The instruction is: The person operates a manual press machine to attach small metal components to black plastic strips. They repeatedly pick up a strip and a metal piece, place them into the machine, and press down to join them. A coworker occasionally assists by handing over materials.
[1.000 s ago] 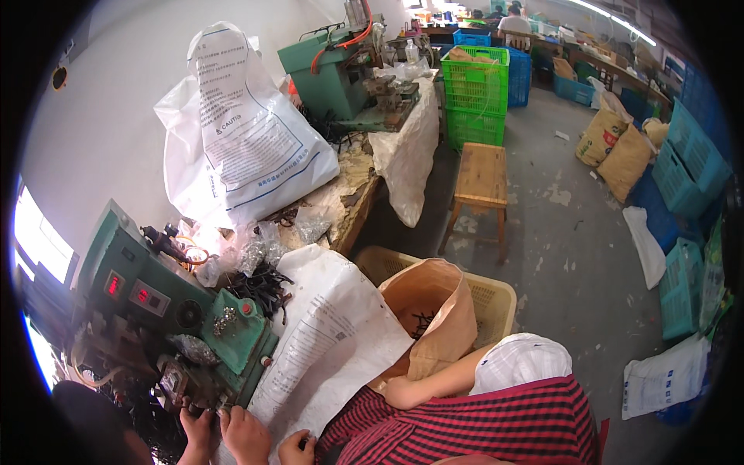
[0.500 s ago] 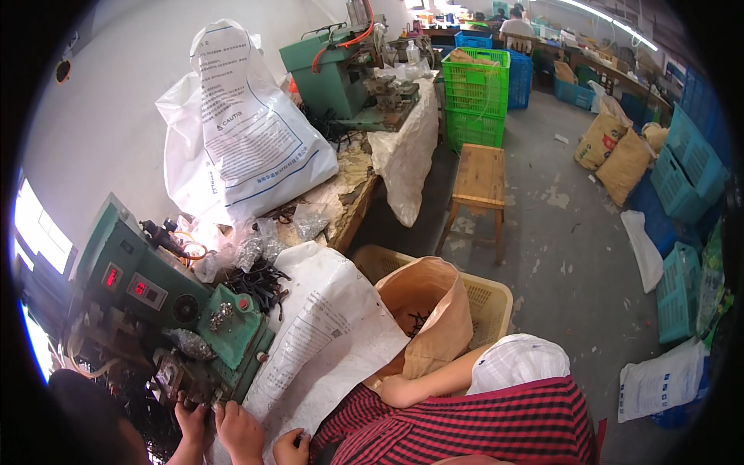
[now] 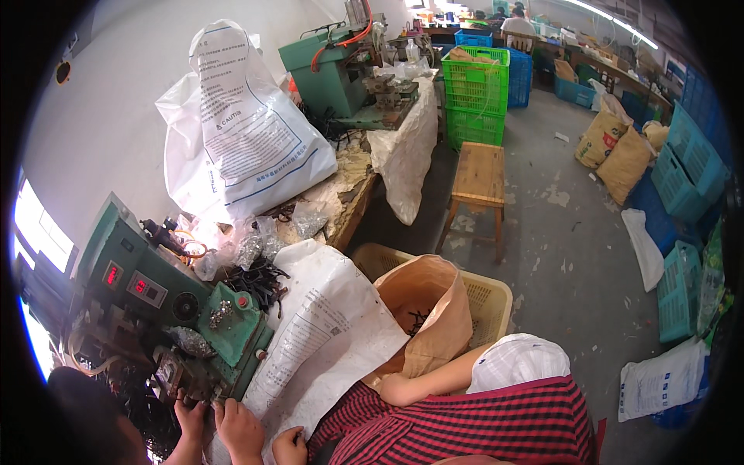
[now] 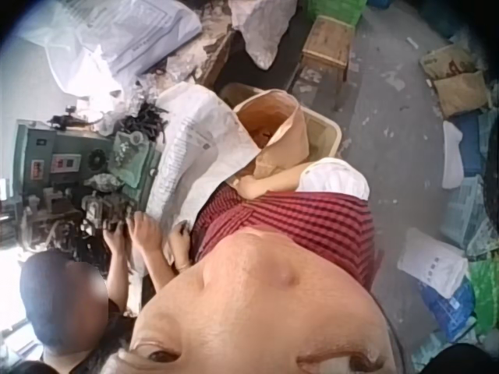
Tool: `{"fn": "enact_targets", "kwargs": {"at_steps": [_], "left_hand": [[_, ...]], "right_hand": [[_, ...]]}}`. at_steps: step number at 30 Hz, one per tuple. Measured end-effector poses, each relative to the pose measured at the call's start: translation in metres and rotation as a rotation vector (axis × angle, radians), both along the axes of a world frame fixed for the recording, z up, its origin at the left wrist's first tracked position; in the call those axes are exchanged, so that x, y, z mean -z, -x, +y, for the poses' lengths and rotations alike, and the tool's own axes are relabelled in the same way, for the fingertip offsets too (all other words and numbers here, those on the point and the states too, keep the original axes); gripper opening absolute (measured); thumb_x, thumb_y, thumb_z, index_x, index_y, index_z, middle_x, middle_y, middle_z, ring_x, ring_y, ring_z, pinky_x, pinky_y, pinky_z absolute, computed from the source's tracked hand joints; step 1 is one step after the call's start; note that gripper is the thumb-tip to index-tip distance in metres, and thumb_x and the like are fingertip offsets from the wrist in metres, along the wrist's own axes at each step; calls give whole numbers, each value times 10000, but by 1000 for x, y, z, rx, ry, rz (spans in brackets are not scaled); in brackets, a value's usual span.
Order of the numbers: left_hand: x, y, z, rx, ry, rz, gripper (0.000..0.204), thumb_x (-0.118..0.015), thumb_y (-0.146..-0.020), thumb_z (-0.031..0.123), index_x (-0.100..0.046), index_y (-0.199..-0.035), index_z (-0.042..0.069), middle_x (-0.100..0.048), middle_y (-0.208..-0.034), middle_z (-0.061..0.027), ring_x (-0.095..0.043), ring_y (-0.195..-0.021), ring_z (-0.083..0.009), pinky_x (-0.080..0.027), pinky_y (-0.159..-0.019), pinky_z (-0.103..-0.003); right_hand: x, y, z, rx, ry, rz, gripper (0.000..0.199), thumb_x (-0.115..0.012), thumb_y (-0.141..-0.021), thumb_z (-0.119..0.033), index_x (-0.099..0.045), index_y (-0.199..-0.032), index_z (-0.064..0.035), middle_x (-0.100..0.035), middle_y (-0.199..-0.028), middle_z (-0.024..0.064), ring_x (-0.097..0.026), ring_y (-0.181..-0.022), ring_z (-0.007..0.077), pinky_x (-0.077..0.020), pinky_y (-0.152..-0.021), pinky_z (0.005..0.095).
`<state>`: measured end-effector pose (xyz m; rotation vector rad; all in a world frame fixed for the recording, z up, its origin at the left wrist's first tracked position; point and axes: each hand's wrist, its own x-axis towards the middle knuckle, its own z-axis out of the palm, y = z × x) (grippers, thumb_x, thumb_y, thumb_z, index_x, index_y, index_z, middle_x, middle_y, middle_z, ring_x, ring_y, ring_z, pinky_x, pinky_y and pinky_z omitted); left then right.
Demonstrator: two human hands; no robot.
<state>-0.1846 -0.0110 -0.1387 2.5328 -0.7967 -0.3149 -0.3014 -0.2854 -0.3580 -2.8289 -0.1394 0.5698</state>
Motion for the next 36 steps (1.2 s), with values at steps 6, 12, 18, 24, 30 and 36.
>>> {"fn": "enact_targets", "kwargs": {"at_steps": [6,12,18,24,30,36], "left_hand": [[-3,2,-5,-3,46,7,201,-738,-824,38,-798,-1012,5,-759,-907,-231,-753,-815,-343,-572,-760,-391],[11,-8,9,17,53,3,188,-748,-822,41,-802,-998,4,-760,-901,-230,-755,-812,-332,-570,-760,-384],[14,-9,10,19,59,11,176,-764,-829,58,-802,-991,1,-762,-889,-223,-755,-801,-316,-569,-757,-376],[0,2,-4,1,37,14,160,-768,-837,69,-803,-977,-2,-764,-869,-212,-753,-765,-295,-564,-730,-366],[-7,6,-8,-12,17,12,150,-764,-846,68,-804,-973,-1,-764,-852,-208,-753,-749,-281,-565,-716,-364],[-8,8,-10,-47,10,30,151,-762,-847,69,-805,-974,-1,-763,-838,-208,-756,-741,-283,-570,-705,-368]], "right_hand": [[38,-18,10,-44,52,94,273,-630,-915,-156,-836,-1083,-89,-772,-1200,162,-777,-985,314,-627,-722,491],[-7,-2,-2,-78,39,46,275,-622,-916,-155,-838,-1074,-93,-771,-1197,170,-775,-978,335,-628,-720,492],[-40,8,-6,-76,48,27,287,-629,-895,-124,-824,-1098,-73,-772,-1168,173,-750,-1007,346,-623,-745,458],[-1,4,-1,-42,58,-73,265,-622,-899,-181,-839,-1019,-85,-787,-1115,175,-777,-932,341,-620,-695,507],[-5,2,-2,-91,56,-25,263,-637,-886,-177,-838,-1027,-81,-788,-1108,174,-778,-925,342,-620,-693,509],[-9,1,-5,-62,-4,-1,262,-644,-884,-158,-831,-1037,-58,-784,-1113,185,-777,-922,337,-625,-685,496]]}}
